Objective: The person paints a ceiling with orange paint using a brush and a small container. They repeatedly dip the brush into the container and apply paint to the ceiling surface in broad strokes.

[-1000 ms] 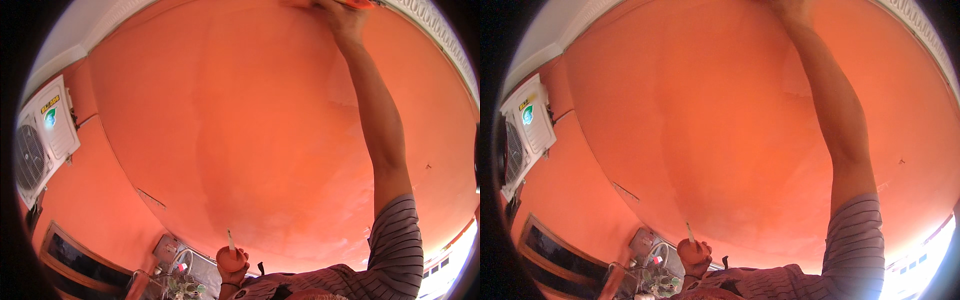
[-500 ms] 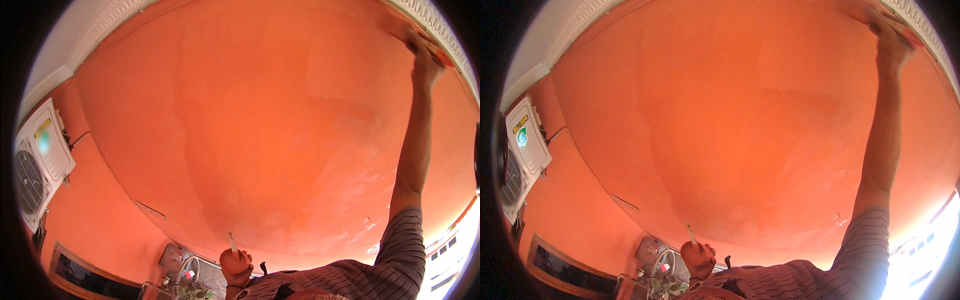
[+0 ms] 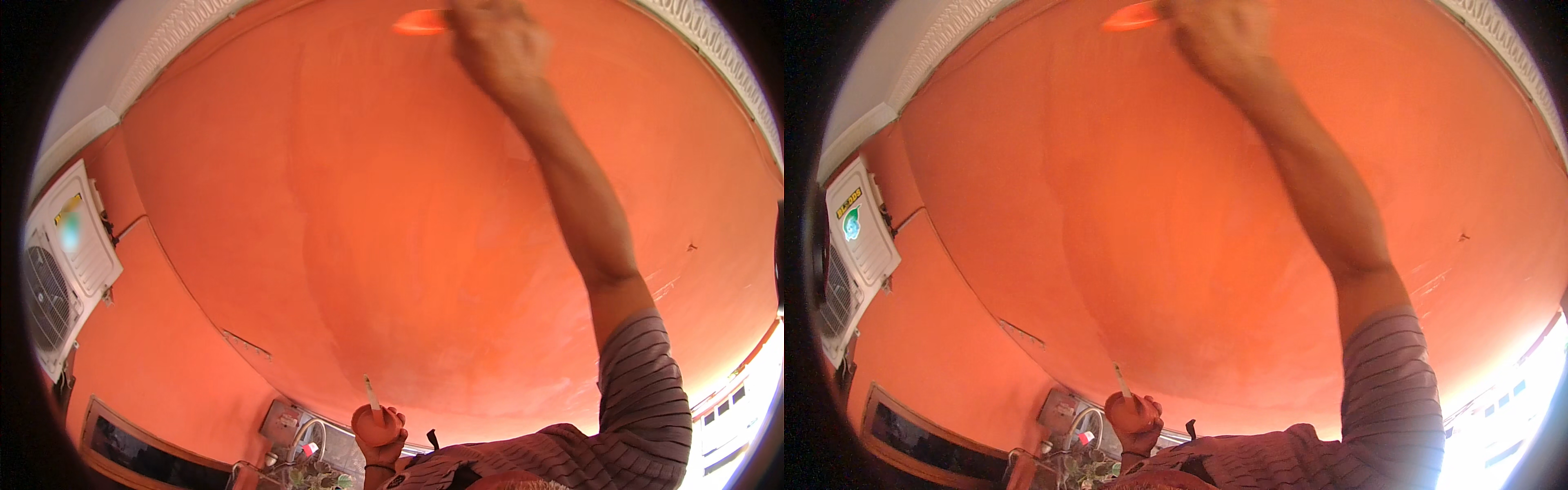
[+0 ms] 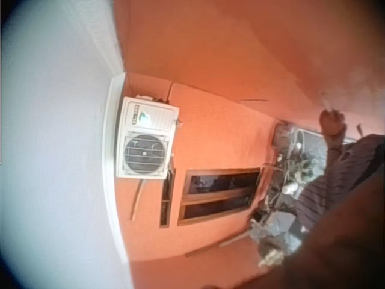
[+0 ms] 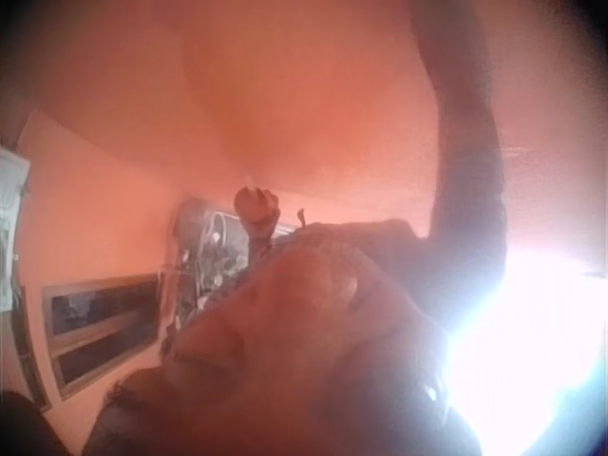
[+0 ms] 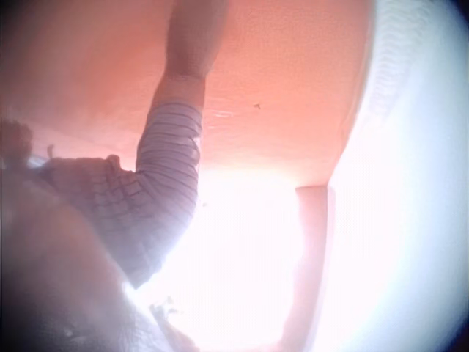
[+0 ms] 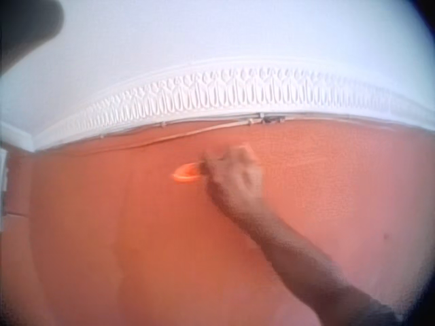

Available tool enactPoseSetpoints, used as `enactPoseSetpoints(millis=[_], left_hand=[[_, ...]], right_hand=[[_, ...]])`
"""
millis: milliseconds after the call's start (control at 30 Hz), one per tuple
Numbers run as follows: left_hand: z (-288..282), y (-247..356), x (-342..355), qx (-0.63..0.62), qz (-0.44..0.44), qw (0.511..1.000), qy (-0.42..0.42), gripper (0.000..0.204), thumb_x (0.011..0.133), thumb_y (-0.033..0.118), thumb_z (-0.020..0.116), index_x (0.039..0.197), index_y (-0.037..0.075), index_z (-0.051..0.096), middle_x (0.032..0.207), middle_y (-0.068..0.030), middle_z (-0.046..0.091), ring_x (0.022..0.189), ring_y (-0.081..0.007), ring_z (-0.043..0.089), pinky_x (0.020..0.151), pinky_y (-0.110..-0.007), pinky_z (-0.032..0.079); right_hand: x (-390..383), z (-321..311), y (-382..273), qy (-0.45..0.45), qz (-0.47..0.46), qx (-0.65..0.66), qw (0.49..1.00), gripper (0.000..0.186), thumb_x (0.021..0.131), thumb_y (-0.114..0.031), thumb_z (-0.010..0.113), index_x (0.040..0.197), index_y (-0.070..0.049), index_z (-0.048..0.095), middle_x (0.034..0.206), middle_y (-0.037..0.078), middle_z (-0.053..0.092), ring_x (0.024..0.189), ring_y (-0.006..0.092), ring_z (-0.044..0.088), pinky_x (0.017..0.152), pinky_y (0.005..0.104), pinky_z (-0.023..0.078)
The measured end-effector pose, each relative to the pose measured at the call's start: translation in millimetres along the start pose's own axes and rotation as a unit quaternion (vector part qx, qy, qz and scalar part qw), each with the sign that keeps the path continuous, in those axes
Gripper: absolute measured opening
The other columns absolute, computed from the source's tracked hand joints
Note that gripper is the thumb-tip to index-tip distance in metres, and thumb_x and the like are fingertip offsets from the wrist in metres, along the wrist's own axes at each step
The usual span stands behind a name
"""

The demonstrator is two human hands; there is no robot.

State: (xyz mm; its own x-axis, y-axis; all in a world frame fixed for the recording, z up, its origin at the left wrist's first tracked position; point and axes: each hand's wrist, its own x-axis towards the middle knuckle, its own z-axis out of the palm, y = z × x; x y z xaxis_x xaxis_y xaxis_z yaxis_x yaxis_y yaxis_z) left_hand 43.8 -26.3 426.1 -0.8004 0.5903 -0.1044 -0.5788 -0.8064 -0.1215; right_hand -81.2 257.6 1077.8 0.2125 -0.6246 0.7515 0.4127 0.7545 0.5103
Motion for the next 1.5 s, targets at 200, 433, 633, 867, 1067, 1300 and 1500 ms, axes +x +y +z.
enactPoseSetpoints(millis=[200, 433, 633, 867, 1067, 1300, 1500], left_hand=[[-2, -9, -3, 0.001, 0.017, 1.0, -0.021, 0.064, 0.086, 0.061, 0.07, 0.131, 0.015, 0.065, 0.134, -0.0151, 0.056, 0.126, -0.0353, 0.049, 0.084, -0.052, 0.058], [-7, -15, -2, -0.018, 0.057, 0.998, 0.008, 0.066, 0.089, 0.065, 0.062, 0.133, 0.015, 0.062, 0.128, -0.015, 0.061, 0.118, -0.0384, 0.056, 0.078, -0.053, 0.059], [-2, -11, -4, -0.047, 0.039, 0.998, 0.007, 0.066, 0.089, 0.064, 0.062, 0.132, 0.015, 0.062, 0.126, -0.0151, 0.062, 0.118, -0.0388, 0.057, 0.077, -0.054, 0.06], [14, -5, -9, -0.048, -0.022, 0.999, 0.0, 0.067, 0.089, 0.063, 0.066, 0.133, 0.012, 0.061, 0.129, -0.0148, 0.059, 0.122, -0.0372, 0.054, 0.079, -0.055, 0.061], [11, -3, -10, -0.022, -0.051, 0.998, 0.003, 0.068, 0.089, 0.063, 0.066, 0.134, 0.012, 0.061, 0.129, -0.0145, 0.059, 0.123, -0.037, 0.054, 0.08, -0.054, 0.061], [11, -6, -8, -0.01, -0.056, 0.998, -0.02, 0.066, 0.087, 0.063, 0.068, 0.132, 0.015, 0.064, 0.13, -0.014, 0.058, 0.124, -0.0375, 0.054, 0.084, -0.055, 0.06], [21, 0, -9, -0.011, -0.065, 0.998, 0.0, 0.065, 0.087, 0.062, 0.067, 0.131, 0.014, 0.064, 0.129, -0.0151, 0.058, 0.123, -0.0372, 0.054, 0.084, -0.054, 0.059]], right_hand=[[51, 60, -166, -0.074, -0.072, 0.137, 0.985, 0.01, 0.078, -0.011, 0.071, 0.085, -0.012, 0.064, 0.072, 0.011, 0.066, 0.077, 0.0269, 0.07, 0.06, 0.044, 0.055], [66, 82, -210, -0.035, 0.131, 0.463, 0.876, 0.01, 0.086, -0.01, 0.064, 0.093, -0.015, 0.07, 0.074, 0.014, 0.068, 0.074, 0.0295, 0.07, 0.065, 0.0434, 0.057], [20, 57, -74, -0.092, 0.343, 0.531, 0.769, 0.012, 0.095, -0.01, 0.071, 0.088, -0.006, 0.062, 0.072, 0.006, 0.063, 0.066, 0.0118, 0.059, 0.056, 0.0318, 0.047], [-54, -88, 58, 0.066, 0.429, 0.464, 0.772, 0.028, 0.081, -0.018, 0.088, 0.093, 0.001, 0.071, 0.084, 0.005, 0.074, 0.071, 0.0105, 0.066, 0.062, 0.0249, 0.052], [-88, -168, 150, 0.056, 0.492, 0.333, 0.802, 0.025, 0.081, -0.012, 0.086, 0.099, 0.002, 0.074, 0.088, 0.008, 0.075, 0.076, 0.0133, 0.071, 0.067, 0.0249, 0.056], [-101, -193, 227, 0.057, 0.388, 0.059, 0.918, 0.023, 0.083, -0.024, 0.081, 0.099, -0.008, 0.079, 0.089, 0.001, 0.077, 0.079, 0.0129, 0.072, 0.069, 0.0301, 0.057], [-51, -77, 142, -0.048, 0.133, -0.206, 0.968, 0.007, 0.086, -0.02, 0.071, 0.087, -0.026, 0.074, 0.078, 0.004, 0.067, 0.074, 0.0272, 0.069, 0.058, 0.0433, 0.053]])
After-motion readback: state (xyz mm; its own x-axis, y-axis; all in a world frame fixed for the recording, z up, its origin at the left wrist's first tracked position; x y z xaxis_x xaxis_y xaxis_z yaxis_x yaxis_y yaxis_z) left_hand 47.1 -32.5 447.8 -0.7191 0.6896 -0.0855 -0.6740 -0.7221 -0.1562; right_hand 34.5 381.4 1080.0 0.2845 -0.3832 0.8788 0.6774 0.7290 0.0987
